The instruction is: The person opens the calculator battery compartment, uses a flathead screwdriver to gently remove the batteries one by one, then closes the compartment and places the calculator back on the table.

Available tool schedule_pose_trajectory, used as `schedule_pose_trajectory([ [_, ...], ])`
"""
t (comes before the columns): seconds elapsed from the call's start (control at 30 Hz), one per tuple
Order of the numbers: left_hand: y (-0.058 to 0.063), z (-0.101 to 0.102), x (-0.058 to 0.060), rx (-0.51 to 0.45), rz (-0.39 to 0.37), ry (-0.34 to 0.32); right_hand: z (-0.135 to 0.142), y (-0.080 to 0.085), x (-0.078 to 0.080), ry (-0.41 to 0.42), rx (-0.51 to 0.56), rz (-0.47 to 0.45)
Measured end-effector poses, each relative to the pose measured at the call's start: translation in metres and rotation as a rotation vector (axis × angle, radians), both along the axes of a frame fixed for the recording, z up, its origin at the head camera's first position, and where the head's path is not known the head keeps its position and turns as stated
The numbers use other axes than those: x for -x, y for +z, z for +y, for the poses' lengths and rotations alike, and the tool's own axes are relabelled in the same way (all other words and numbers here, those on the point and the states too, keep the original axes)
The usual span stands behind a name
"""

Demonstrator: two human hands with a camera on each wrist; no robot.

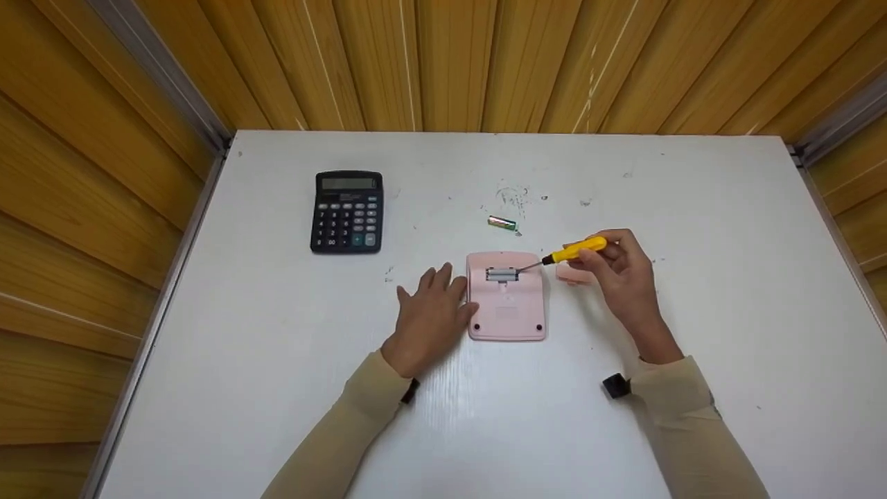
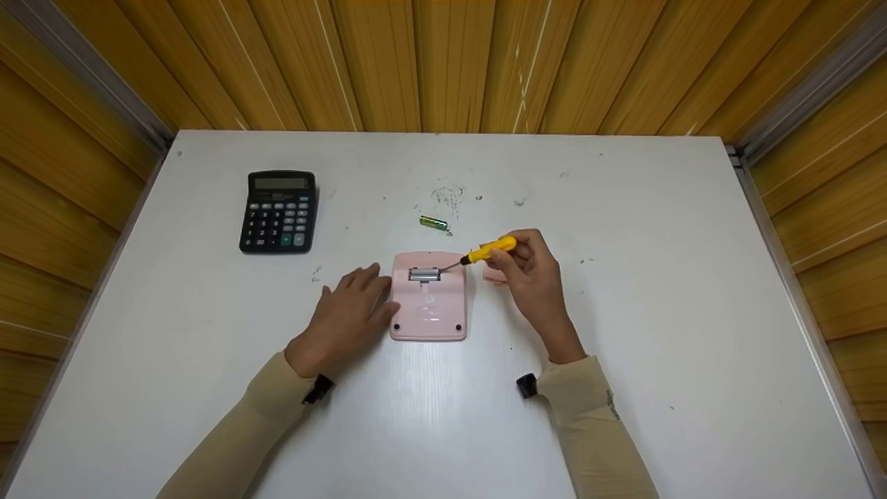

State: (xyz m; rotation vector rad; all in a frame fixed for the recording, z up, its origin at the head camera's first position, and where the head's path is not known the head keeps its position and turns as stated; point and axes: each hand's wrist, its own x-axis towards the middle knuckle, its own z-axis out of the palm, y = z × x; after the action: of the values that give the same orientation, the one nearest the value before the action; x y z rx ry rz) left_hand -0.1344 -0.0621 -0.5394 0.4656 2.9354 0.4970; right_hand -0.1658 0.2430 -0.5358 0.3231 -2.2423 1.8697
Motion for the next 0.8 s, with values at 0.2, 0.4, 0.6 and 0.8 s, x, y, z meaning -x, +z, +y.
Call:
schedule_pose_trajectory([
  [0.2,0.001,0.001,0.000,0.022,-0.010,0.002,0.004,-0.007,0.003,0.015,0.109,-0.031],
  [0.4,0.000,0.001,0.000,0.036,-0.010,-0.002,0.007,-0.013,0.004,0.046,0.205,-0.043],
  [0.6,0.000,0.000,0.000,0.039,-0.004,-0.004,0.006,-0.012,0.004,0.026,0.226,-0.072],
  [0.8,0.000,0.000,0.000,0.032,-0.006,0.005,-0.002,0.003,-0.001,0.010,0.089,-0.008],
])
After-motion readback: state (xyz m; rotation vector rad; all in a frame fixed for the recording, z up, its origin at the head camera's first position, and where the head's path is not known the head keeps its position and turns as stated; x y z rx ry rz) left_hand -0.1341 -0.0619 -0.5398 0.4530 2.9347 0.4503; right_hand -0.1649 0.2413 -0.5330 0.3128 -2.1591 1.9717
